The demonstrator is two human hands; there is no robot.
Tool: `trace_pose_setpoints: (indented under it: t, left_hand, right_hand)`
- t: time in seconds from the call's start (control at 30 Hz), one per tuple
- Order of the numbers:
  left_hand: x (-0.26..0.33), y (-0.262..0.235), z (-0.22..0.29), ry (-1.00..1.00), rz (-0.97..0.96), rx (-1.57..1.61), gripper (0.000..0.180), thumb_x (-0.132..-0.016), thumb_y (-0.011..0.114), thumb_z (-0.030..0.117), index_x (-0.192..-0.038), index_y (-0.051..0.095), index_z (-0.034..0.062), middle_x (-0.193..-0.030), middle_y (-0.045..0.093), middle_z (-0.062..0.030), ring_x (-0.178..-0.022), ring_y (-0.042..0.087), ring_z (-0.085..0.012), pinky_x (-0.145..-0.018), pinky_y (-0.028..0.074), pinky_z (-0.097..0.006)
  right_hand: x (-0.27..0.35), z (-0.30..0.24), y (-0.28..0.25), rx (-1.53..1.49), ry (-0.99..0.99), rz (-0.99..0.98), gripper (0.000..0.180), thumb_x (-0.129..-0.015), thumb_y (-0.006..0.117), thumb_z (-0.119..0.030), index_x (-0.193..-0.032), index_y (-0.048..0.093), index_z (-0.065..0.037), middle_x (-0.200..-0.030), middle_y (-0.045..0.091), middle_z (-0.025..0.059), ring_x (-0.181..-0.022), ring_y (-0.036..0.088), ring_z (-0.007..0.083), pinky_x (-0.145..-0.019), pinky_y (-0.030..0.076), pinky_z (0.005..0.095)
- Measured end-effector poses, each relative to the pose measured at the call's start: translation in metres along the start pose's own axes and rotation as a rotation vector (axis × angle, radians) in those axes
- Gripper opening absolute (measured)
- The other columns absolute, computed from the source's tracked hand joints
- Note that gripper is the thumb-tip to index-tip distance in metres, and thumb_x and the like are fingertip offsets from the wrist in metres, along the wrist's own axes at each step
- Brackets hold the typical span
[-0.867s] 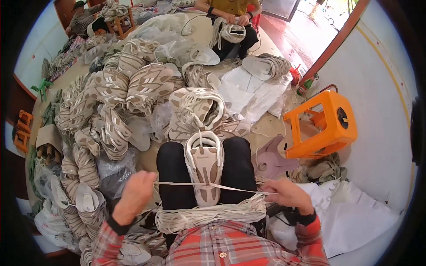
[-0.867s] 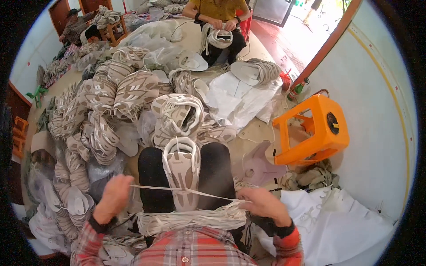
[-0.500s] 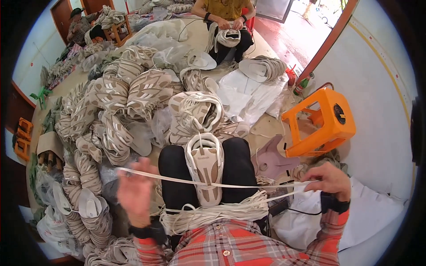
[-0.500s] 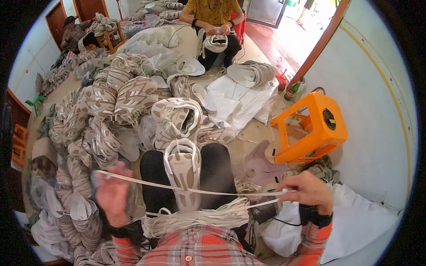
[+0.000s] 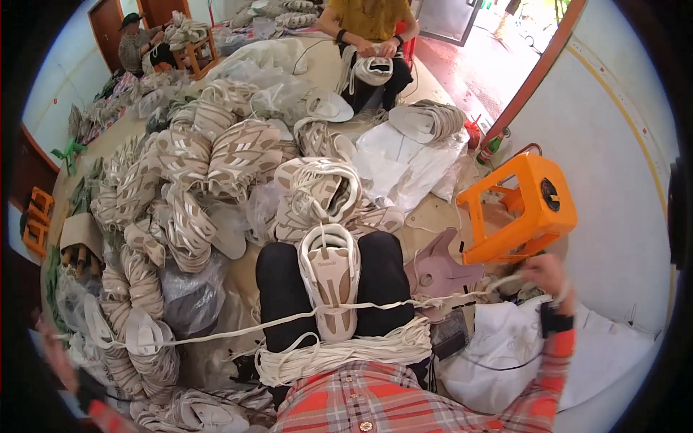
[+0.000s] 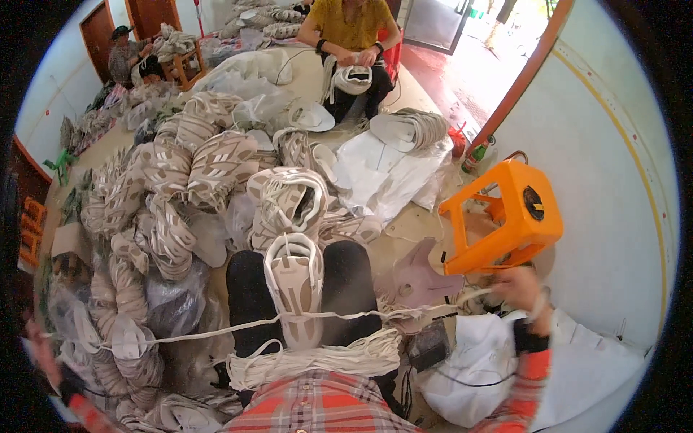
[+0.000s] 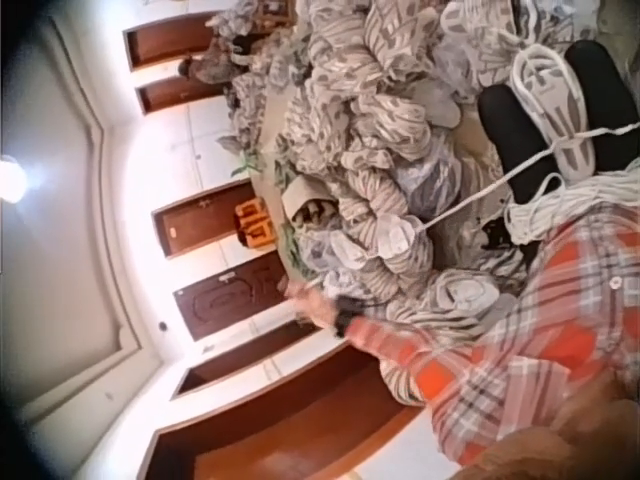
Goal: The person is lacing several pairs of white and tan sneakers from a large pile.
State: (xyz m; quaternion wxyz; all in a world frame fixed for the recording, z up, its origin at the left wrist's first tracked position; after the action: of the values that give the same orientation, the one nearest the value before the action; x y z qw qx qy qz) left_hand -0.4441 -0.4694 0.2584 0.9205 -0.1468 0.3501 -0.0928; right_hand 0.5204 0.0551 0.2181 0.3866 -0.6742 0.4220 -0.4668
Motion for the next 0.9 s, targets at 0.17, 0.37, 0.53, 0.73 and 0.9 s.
trace_pose_setpoints:
  t: [0.17, 0.37, 0.53, 0.73, 0.9]
  left_hand:
    - [0.27, 0.379, 0.285, -1.02, -1.054, 0.908, 0.012, -0.09, 0.053, 0.018, -0.095, 0.054, 0.007, -0.085, 0.06, -0.0071, -0.067, 0.056, -0.0152, -0.056, 0.05, -0.03]
    - [0.359, 0.464, 0.409, -0.631, -1.325, 0.809, 0.018, -0.095, 0.044, 0.018, -0.093, 0.055, 0.0036, -0.066, 0.051, 0.001, -0.055, 0.045, -0.0044, -0.048, 0.036, -0.022]
    - [0.34, 0.46, 0.332, -0.211, -0.909, 0.383, 0.018, -0.09, 0.047, 0.013, -0.083, 0.058, 0.0014, -0.057, 0.043, 0.0012, -0.052, 0.038, -0.0069, -0.047, 0.032, -0.025]
    - [0.351, 0.436, 0.304, -0.315, -0.963, 0.157, 0.017, -0.087, 0.05, 0.011, -0.082, 0.058, -0.0019, -0.061, 0.051, -0.0051, -0.056, 0.045, -0.0097, -0.052, 0.037, -0.027]
    - [0.345, 0.424, 0.297, -0.523, -1.039, 0.138, 0.015, -0.086, 0.053, 0.011, -0.084, 0.06, -0.0024, -0.064, 0.055, -0.0082, -0.058, 0.049, -0.0125, -0.055, 0.041, -0.027]
  right_hand:
    - [-0.01, -0.214, 0.093, -0.245, -1.006, -0.374, 0.018, -0.084, 0.052, -0.01, -0.101, 0.057, -0.005, -0.083, 0.055, 0.0121, -0.078, 0.056, 0.0299, -0.07, 0.046, 0.0377]
    - [-0.009, -0.25, 0.053, -0.606, -0.742, -0.141, 0.015, -0.085, 0.055, -0.013, -0.096, 0.057, -0.003, -0.067, 0.059, 0.0109, -0.055, 0.058, 0.0201, -0.049, 0.044, 0.0297]
    - [0.001, -0.177, 0.074, -1.96, -0.59, -0.566, 0.014, -0.084, 0.052, -0.012, -0.092, 0.053, -0.001, -0.071, 0.06, 0.0084, -0.06, 0.057, 0.0139, -0.046, 0.043, 0.0221]
    - [-0.01, -0.195, 0.059, -2.514, -0.029, -0.151, 0.04, -0.088, 0.052, -0.01, -0.123, 0.043, 0.007, -0.089, 0.061, 0.0108, -0.062, 0.058, 0.0183, -0.051, 0.047, 0.0223]
    - [-0.034, -0.205, 0.073, -1.667, -0.082, -0.113, 0.025, -0.086, 0.057, -0.009, -0.108, 0.059, 0.003, -0.084, 0.057, 0.0049, -0.064, 0.056, 0.0099, -0.054, 0.045, 0.0193]
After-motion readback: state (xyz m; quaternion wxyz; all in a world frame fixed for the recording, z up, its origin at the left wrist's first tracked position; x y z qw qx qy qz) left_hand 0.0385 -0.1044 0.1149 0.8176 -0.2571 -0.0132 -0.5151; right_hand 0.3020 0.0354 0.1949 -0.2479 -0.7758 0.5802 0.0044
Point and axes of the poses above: each hand's wrist, its own x-axis away from the middle knuckle, its own y-axis out of the palm, z = x × y, the point moved 2 cm from there along -x, towards the middle knuckle
